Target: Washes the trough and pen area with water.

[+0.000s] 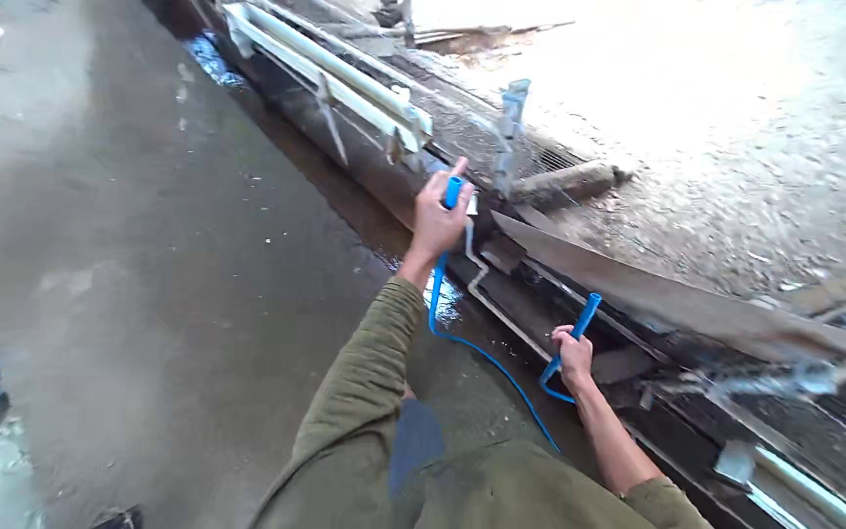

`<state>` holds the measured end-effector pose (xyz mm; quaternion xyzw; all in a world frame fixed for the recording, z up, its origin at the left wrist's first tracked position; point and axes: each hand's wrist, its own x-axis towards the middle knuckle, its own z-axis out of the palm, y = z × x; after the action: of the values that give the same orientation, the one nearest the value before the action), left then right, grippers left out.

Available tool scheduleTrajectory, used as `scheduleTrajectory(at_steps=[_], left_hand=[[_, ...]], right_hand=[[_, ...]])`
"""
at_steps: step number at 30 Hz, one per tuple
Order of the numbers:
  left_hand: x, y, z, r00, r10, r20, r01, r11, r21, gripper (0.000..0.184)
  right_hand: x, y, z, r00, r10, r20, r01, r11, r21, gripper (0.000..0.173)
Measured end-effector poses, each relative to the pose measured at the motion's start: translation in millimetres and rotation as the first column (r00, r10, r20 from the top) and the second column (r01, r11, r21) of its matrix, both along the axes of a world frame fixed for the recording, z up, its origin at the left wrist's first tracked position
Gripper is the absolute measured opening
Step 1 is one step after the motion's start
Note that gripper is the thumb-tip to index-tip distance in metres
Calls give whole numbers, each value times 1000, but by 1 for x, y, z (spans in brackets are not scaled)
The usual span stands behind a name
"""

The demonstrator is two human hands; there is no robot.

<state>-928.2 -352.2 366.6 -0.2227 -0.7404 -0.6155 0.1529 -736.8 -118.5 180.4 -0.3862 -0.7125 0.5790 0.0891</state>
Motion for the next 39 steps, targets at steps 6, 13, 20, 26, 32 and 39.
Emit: scheduleTrajectory(at_steps=[6,13,20,26,32,39], left_hand=[[-151,-97,-3,930,-226,290,201,973,114,28],[-286,-136,-32,717,-461,523,412,885,215,39],[-483,-206,-43,644,-440,626,341,897,279,32],[-630,-231,-84,456,-391,800,163,920,357,46],[-721,-185,-148,245,-125,961,174,981,84,41],[-752,-139,-239,196,28,980,310,946,-90,41]], right_hand=[[-196,-153,67,998,38,41,-42,994,96,21],[-400,-283,120,976,218,1,-217,972,95,32],[-597,-315,110,787,602,-138,-601,798,53,39],[-784,-226,96,891,397,221,-454,805,381,58],[-905,-200,15,778,353,520,-589,697,408,45],[-923,-174,15,785,334,521,-534,792,296,35]])
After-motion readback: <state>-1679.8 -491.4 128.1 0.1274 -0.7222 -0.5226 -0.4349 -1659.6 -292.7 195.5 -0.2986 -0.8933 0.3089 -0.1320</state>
